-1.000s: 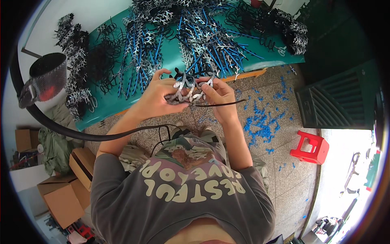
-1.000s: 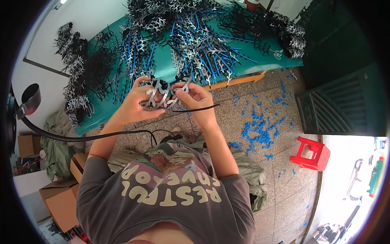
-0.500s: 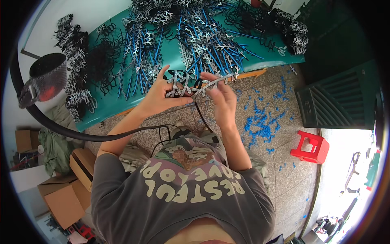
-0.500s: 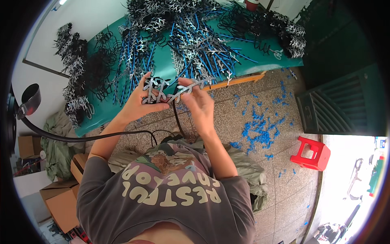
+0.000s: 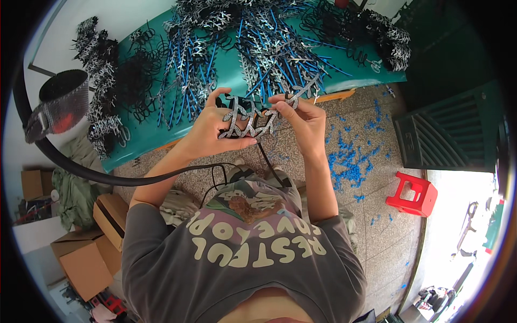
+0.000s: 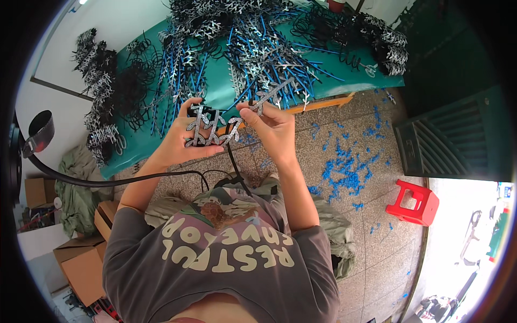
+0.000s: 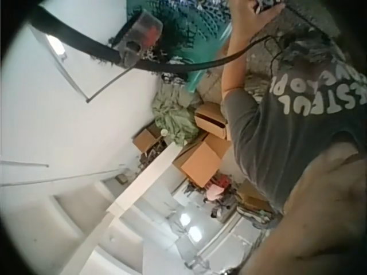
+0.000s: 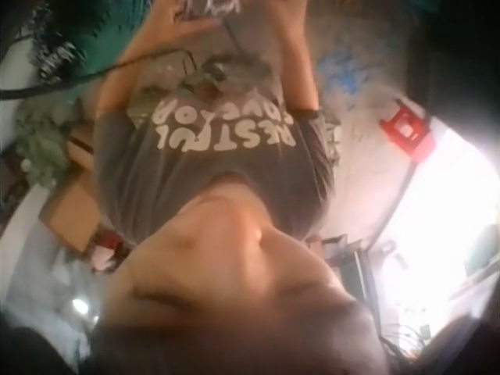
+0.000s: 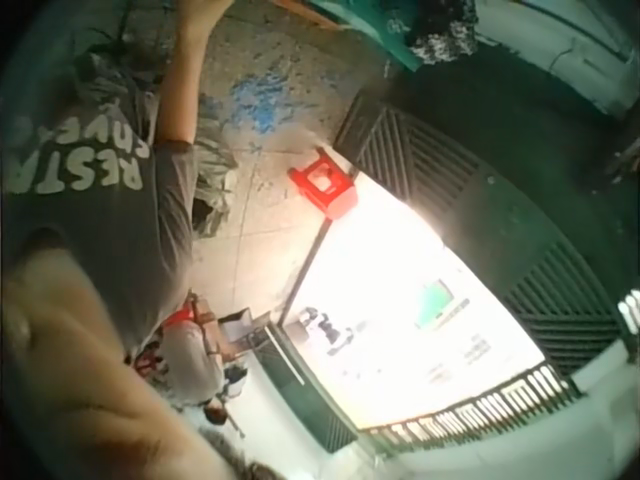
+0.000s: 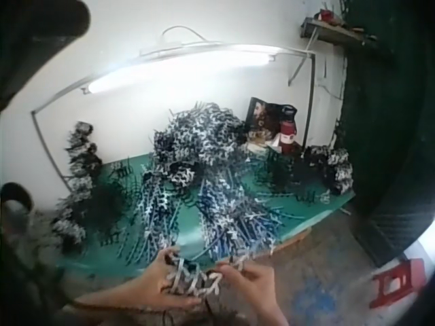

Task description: The person trims the end of a coiled strap with scissors, then wraps and adheres a decorative rhinestone strip along the coiled strap by hand.

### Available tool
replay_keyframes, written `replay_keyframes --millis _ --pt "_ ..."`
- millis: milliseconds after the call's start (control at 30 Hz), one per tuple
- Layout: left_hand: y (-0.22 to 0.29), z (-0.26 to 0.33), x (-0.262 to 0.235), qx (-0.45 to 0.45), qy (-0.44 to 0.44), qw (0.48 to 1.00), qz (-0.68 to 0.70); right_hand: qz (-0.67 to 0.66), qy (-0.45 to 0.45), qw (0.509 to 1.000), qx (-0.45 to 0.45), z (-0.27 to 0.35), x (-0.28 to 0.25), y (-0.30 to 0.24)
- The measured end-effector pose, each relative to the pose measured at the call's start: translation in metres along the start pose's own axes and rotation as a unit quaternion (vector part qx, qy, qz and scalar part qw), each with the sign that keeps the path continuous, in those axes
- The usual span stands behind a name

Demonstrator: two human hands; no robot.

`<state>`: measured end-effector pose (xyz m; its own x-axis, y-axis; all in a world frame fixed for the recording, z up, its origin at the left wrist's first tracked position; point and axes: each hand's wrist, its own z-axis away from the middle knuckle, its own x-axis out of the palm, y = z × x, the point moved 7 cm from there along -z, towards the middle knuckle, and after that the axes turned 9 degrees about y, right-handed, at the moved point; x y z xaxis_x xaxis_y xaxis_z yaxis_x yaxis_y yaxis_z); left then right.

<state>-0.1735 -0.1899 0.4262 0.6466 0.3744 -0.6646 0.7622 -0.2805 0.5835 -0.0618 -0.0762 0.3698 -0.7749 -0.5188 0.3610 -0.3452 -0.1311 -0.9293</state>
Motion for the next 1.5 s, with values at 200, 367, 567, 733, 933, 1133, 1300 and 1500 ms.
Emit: replay_keyframes --millis 200,367,567,733,933,1133,1300,1500 --pt "0.003 0.003 -0.002 0.034 -0.057 0.998 -0.002 -0.068 -0.074 0.985 0.143 0.006 0.015 0.02" --pt "-0.008 -0.008 -0.003 0.01 -0.095 0.995 -0.036 -0.201 -0.054 0.965 0.16 0.014 0.017 0.036" --pt "-0.068 0.006 -0.001 -0.188 -0.313 0.907 0.211 -0.073 -0.028 0.996 -0.043 0.013 0.015 0.026" --pt "-0.044 0.002 0.024 -0.346 -0.142 0.901 0.219 0.101 -0.005 0.978 -0.184 0.021 0.02 0.013" --pt "-0.037 0.011 0.014 -0.253 0.013 0.952 0.174 -0.144 -0.02 0.989 0.012 0.016 0.011 0.009" --pt "-0.021 0.005 0.009 -0.176 0.0 0.984 0.039 -0.088 0.036 0.993 -0.069 0.01 0.0 -0.011" --pt "-0.007 0.007 0.002 -0.136 0.041 0.99 -0.01 -0.043 0.039 0.997 -0.056 0.008 0.003 -0.012" --pt "0.006 0.005 -0.002 -0.078 0.042 0.996 -0.006 -0.072 0.024 0.995 0.059 0.008 0.004 0.013"
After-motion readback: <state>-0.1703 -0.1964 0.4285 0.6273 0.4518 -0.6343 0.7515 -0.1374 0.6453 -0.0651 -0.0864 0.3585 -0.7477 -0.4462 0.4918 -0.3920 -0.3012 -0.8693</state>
